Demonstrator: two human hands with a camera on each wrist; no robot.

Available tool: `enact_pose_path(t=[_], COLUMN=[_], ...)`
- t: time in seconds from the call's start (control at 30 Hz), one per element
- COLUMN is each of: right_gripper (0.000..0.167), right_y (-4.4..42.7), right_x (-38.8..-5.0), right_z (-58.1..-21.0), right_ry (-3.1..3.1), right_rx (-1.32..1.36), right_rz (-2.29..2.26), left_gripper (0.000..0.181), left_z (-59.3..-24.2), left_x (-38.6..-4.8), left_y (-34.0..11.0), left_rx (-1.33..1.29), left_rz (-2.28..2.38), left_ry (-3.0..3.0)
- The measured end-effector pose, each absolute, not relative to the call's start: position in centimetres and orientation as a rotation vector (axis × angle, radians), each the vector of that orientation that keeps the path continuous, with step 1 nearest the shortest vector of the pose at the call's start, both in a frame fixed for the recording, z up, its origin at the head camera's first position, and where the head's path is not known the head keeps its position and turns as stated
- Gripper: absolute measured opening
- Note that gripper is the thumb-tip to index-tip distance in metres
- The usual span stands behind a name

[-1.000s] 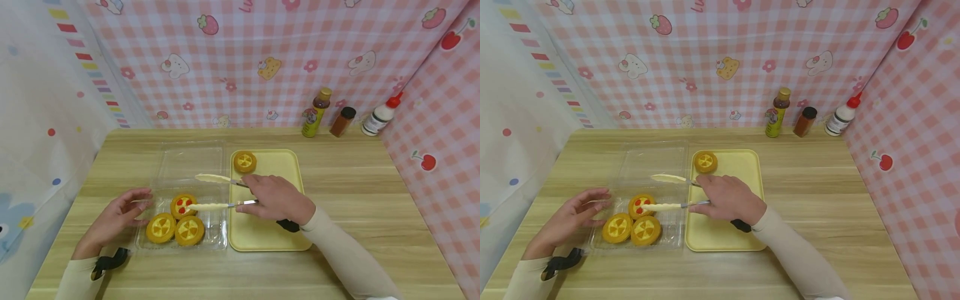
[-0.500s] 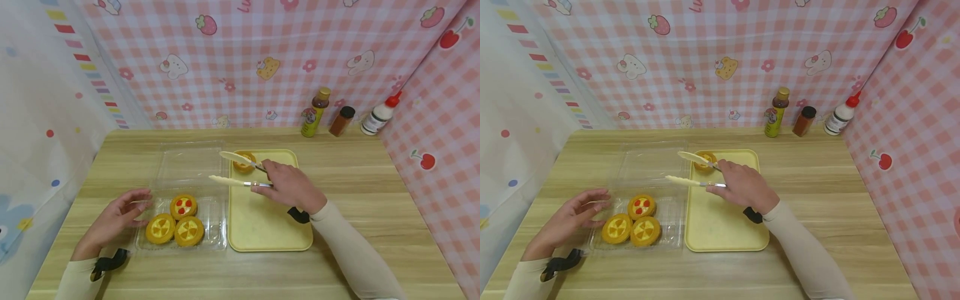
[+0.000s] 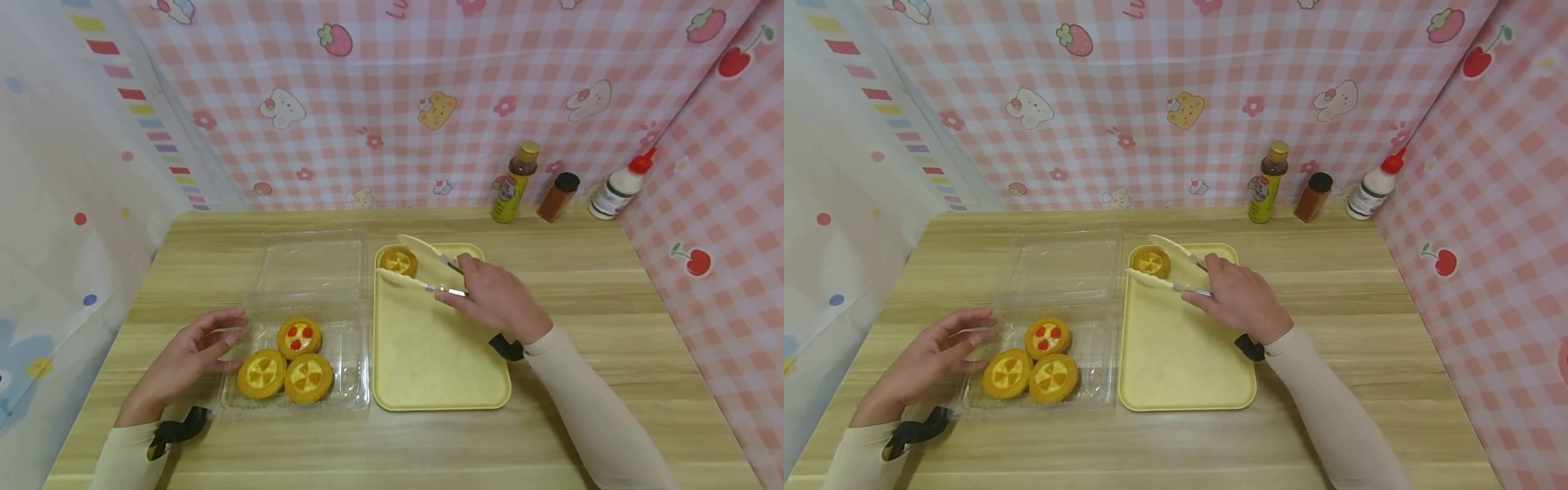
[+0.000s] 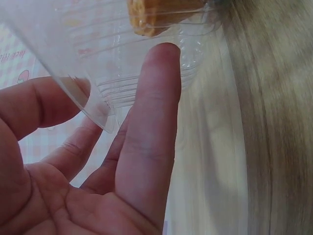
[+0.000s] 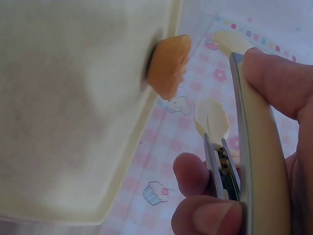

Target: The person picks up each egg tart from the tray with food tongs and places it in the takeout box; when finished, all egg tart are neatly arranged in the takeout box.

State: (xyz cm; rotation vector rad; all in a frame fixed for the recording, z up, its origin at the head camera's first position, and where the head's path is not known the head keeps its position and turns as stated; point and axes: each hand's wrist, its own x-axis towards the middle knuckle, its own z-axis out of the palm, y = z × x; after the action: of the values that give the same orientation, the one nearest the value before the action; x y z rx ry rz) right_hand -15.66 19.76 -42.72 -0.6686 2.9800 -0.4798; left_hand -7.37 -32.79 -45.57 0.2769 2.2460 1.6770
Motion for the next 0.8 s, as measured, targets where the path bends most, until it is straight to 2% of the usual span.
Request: enact_pose_path(t=[0.3,0.8], right_gripper=[0.071,0.065], right_y=[20.0,19.9], right_x=[-15.7,-15.9], right_z=[-43.8,-44.7], right_ry=[2.967,2.941], right_rx=[-0.581,-0.621], right_rz=[-0.485,-0.466], left_gripper=[0.050,0.050], left_z=[-45.4,-45.4], left_x=[-7.5,-7.6], left_y=[-32.7,-32.8], left_rx=[0.272,0.291], left_rz=[1.672,1.668], left_ry=[2.245,2.230])
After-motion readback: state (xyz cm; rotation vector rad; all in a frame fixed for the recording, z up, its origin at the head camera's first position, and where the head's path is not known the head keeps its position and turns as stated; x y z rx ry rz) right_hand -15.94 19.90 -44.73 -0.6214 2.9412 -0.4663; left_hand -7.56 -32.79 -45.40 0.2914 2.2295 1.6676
